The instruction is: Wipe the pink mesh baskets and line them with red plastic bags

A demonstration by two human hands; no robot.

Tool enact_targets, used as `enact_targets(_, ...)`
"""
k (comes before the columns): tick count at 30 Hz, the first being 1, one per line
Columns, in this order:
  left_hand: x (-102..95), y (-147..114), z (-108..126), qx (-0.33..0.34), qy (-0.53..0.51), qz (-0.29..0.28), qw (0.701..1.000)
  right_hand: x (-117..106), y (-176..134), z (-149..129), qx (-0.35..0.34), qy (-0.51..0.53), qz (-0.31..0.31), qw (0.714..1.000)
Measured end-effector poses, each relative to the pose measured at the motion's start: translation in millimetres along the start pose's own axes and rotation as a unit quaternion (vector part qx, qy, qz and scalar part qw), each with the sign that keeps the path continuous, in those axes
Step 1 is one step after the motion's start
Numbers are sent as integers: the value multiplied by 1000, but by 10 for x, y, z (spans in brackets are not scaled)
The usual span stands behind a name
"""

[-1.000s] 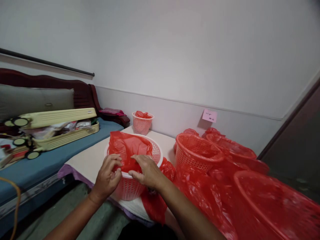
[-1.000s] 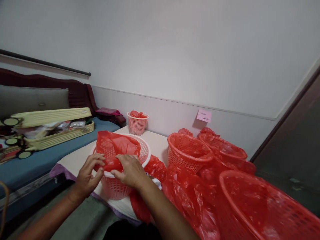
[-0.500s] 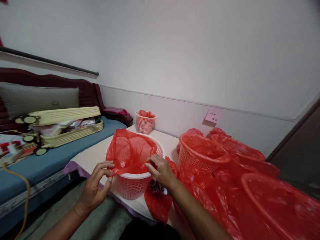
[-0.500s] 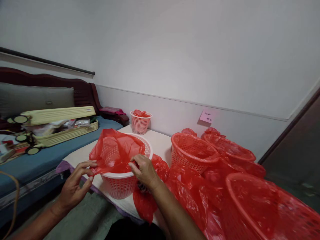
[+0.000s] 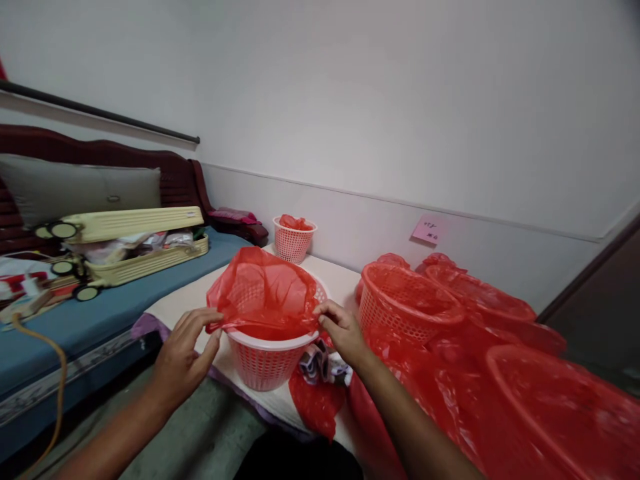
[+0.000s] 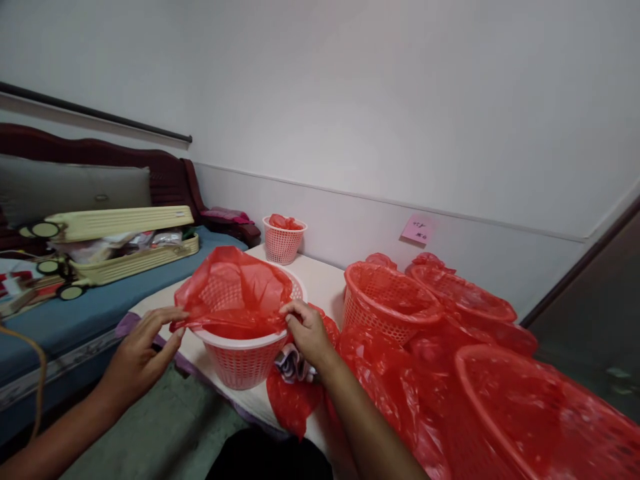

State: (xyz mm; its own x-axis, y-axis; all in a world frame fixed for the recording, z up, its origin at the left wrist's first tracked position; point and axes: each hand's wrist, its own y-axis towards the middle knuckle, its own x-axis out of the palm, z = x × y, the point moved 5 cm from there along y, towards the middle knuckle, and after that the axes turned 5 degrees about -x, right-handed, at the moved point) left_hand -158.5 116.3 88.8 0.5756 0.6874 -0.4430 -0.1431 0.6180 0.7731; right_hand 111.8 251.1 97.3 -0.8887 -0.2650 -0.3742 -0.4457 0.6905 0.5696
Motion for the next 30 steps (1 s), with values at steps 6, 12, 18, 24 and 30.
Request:
enact_targets(6, 245, 327, 349, 50, 63, -168, 982, 73, -64, -44, 4, 45, -11, 999)
enact_targets(12, 621, 520, 273, -21, 51, -310, 949, 38, -73, -53, 20, 80, 12, 997)
enact_targets(18, 658, 499, 79, -41, -36, -331, 942, -26, -88, -52, 18, 85, 67, 994)
enact_targets(24, 504, 424, 86, 1, -82, -372, 924, -38, -77, 24, 37, 109, 121, 986)
enact_targets(30, 475, 344, 129, 29, -97, -416, 904, -48, -91, 24, 31, 88, 112, 989)
